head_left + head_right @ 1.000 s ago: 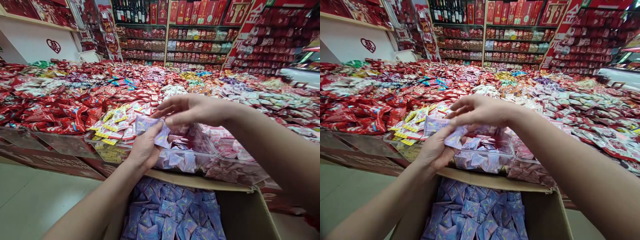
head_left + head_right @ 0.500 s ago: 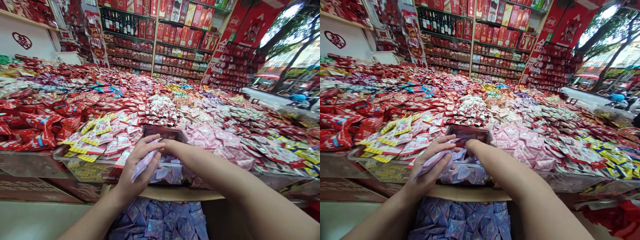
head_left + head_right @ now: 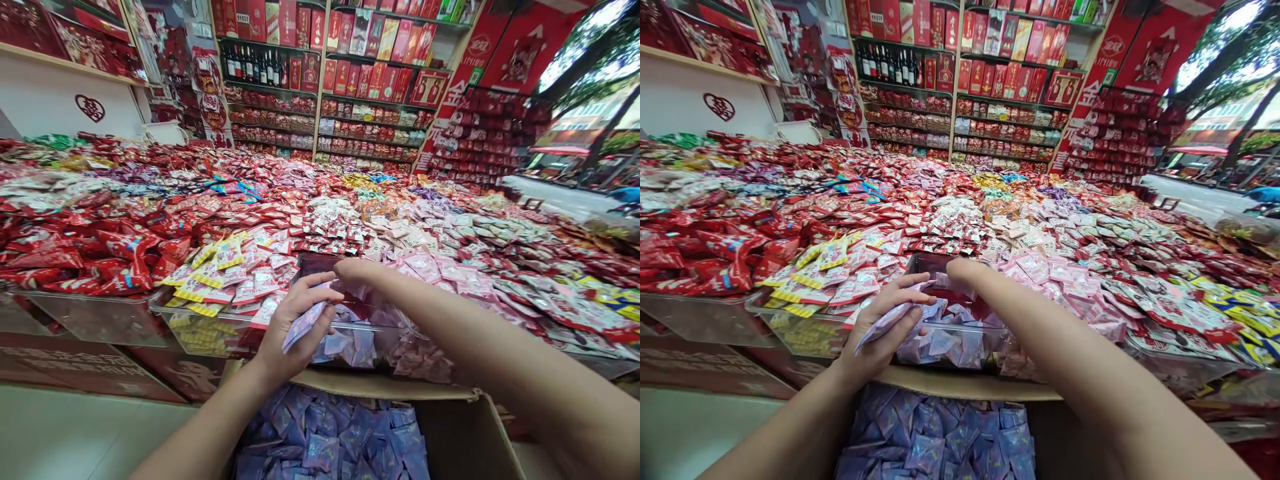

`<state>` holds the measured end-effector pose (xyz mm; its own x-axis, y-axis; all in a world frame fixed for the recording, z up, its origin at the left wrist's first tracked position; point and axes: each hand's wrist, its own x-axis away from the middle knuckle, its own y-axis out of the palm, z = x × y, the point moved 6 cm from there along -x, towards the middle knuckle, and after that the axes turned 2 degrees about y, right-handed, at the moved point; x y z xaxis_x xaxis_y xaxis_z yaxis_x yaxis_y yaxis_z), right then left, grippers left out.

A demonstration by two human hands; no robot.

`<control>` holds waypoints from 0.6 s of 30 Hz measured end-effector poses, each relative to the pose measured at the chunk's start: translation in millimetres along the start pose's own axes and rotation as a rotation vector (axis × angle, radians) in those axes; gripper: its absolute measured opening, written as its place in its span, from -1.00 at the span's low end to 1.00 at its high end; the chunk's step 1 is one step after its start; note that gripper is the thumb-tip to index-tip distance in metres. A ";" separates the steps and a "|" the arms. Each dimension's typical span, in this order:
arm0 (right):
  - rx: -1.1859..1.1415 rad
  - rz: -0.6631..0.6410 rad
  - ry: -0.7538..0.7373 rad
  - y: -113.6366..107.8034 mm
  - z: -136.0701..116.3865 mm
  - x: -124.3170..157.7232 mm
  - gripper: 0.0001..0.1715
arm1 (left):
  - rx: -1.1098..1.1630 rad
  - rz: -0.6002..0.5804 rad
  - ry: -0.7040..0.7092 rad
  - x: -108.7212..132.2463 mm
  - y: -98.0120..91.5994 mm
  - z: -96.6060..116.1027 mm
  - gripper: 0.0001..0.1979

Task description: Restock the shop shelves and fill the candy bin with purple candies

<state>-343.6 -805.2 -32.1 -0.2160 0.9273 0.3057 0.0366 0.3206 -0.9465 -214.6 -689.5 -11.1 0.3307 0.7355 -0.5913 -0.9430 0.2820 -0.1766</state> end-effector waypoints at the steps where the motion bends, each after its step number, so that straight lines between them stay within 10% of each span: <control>1: -0.014 0.007 -0.005 -8.3 5.1 4.7 -0.80 | -0.008 0.002 -0.011 -1.5 -0.4 1.2 -0.86; 10: -0.812 0.111 -0.125 -61.5 70.3 85.3 -0.87 | 0.061 -0.076 -0.323 -32.8 10.1 -8.1 -0.78; 18: -0.877 0.286 0.239 -74.5 169.1 132.6 -0.85 | 0.200 -0.113 -0.447 -50.0 18.6 -32.5 -0.73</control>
<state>-540.0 -738.8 61.5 0.1164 0.9769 0.1792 0.7968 0.0159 -0.6040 -249.8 -741.1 -10.4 0.4553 0.8732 -0.1740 -0.8892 0.4557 -0.0404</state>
